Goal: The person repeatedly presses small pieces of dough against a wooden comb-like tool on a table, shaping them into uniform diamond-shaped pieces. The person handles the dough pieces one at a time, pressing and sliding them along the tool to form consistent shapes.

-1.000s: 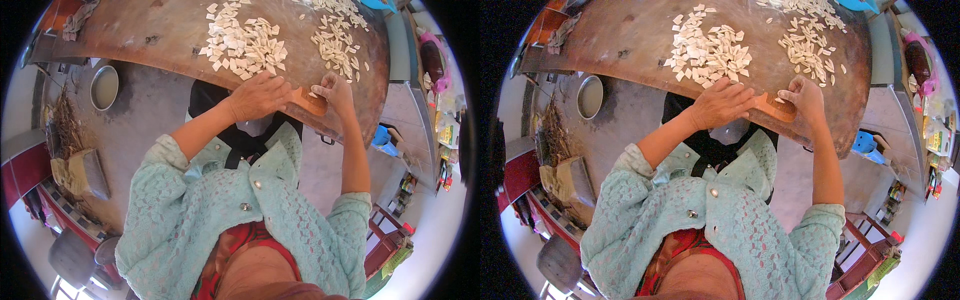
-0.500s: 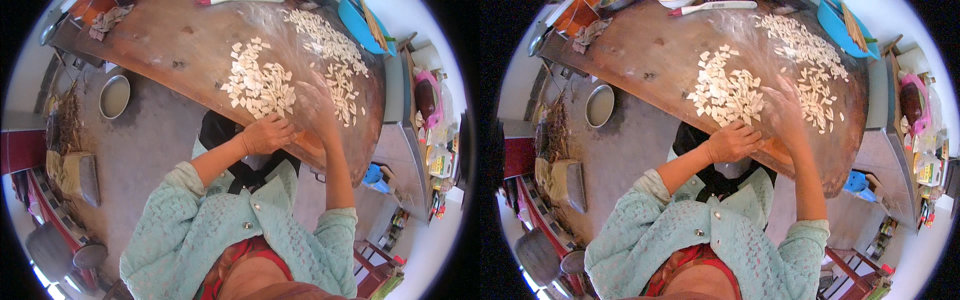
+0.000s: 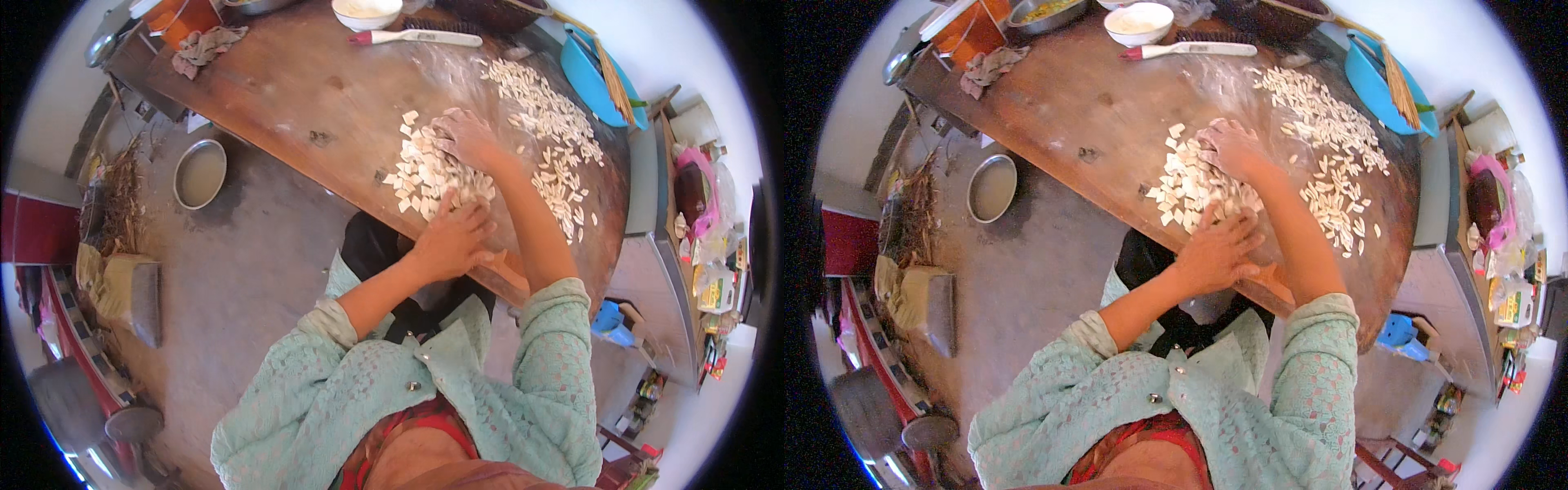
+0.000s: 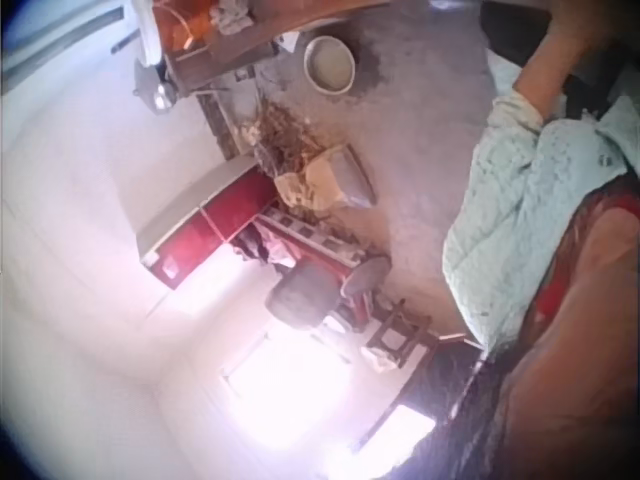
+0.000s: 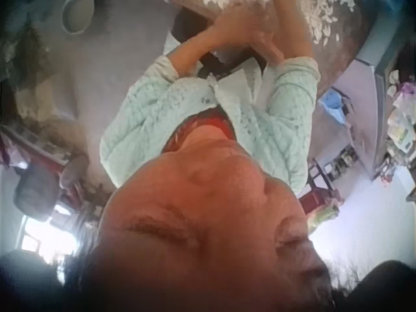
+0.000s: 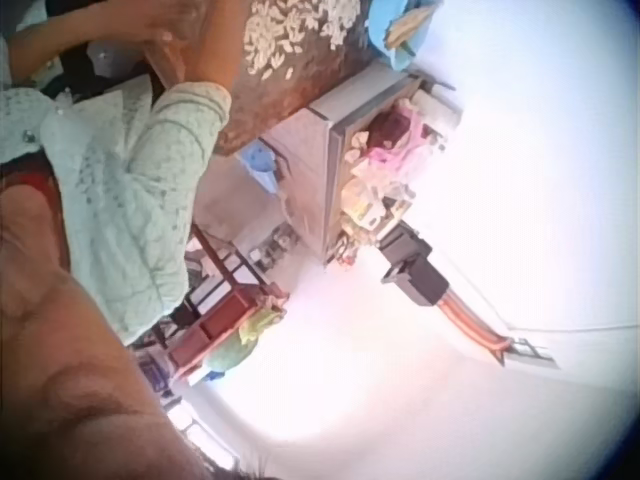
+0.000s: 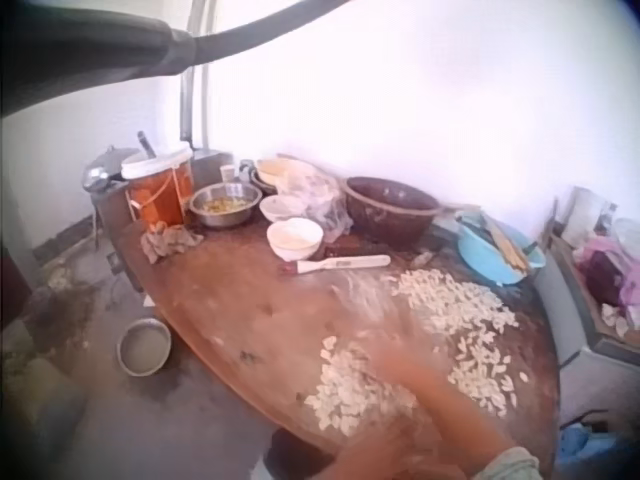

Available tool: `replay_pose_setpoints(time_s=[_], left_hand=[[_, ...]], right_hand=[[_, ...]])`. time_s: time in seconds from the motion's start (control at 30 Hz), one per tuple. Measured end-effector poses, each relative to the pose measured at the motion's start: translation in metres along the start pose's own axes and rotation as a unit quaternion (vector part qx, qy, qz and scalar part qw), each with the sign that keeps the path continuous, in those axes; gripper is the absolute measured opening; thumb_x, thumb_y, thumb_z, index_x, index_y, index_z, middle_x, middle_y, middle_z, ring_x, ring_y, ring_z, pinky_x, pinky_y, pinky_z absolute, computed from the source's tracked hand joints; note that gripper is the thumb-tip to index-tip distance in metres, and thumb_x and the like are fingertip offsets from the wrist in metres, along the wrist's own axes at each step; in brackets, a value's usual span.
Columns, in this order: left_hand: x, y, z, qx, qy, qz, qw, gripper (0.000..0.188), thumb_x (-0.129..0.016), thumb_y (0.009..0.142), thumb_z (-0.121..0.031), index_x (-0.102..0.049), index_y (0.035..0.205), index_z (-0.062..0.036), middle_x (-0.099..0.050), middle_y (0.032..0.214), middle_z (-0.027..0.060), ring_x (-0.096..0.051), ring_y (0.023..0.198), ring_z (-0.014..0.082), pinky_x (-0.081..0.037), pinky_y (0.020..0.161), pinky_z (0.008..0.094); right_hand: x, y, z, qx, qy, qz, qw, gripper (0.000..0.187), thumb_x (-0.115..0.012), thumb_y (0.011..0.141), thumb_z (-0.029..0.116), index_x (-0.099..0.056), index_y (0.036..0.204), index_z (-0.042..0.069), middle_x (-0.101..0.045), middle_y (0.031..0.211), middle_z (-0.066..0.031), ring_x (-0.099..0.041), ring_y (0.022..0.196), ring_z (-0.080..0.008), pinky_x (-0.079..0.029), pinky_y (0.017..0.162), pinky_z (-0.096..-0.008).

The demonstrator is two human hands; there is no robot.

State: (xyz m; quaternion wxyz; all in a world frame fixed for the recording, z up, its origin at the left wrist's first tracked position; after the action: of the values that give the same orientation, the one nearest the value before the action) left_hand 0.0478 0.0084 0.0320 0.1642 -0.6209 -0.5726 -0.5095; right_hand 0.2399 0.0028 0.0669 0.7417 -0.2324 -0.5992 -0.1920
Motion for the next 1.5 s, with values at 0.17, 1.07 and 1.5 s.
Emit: replay_pose_setpoints(time_s=[0.17, 1.07, 1.5], left_hand=[[0.017, -0.007, 0.035, 0.052, 0.067, -0.046, 0.995, 0.045, -0.061, 0.092, -0.046, -0.065, 0.131, -0.0219, -0.055, 0.145, 0.004, -0.035, 0.146, 0.0284, -0.013, 0.12, 0.0629], [0.006, -0.019, -0.012, -0.039, -0.05, -0.123, 0.99, 0.034, -0.077, 0.078, -0.032, -0.071, 0.107, -0.0149, -0.06, 0.105, 0.0036, -0.056, 0.099, 0.0254, -0.042, 0.087, 0.0424], [0.006, -0.02, -0.01, -0.02, -0.062, -0.114, 0.991, 0.034, -0.078, 0.077, -0.034, -0.072, 0.107, -0.0195, -0.061, 0.107, -0.0001, -0.057, 0.101, 0.0233, -0.041, 0.088, 0.0417]], right_hand=[[-0.01, -0.066, -0.034, -0.084, 0.115, -0.104, 0.984, 0.028, -0.065, 0.093, 0.029, -0.069, 0.11, 0.007, -0.065, 0.116, -0.0139, -0.058, 0.114, -0.0339, -0.046, 0.099, -0.0422], [-0.03, -0.201, 0.01, -0.292, 0.183, -0.236, 0.909, 0.024, -0.077, 0.084, 0.027, -0.074, 0.097, 0.007, -0.066, 0.093, -0.0089, -0.066, 0.084, -0.0252, -0.052, 0.076, -0.0374], [-0.035, -0.238, -0.031, -0.238, 0.488, -0.312, 0.78, 0.01, -0.075, 0.087, 0.004, -0.068, 0.094, 0.004, -0.068, 0.09, 0.0028, -0.06, 0.079, -0.0055, -0.051, 0.074, -0.0225]])
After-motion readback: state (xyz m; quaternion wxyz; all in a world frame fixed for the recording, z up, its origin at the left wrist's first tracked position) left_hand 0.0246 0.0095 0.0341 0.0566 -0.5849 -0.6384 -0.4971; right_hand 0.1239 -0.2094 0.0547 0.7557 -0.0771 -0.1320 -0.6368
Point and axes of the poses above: each hand's wrist, its own y-axis towards the middle knuckle, its own x-axis out of the back of the hand, z = x × y, the point moved 3 cm from there along y, towards the middle knuckle
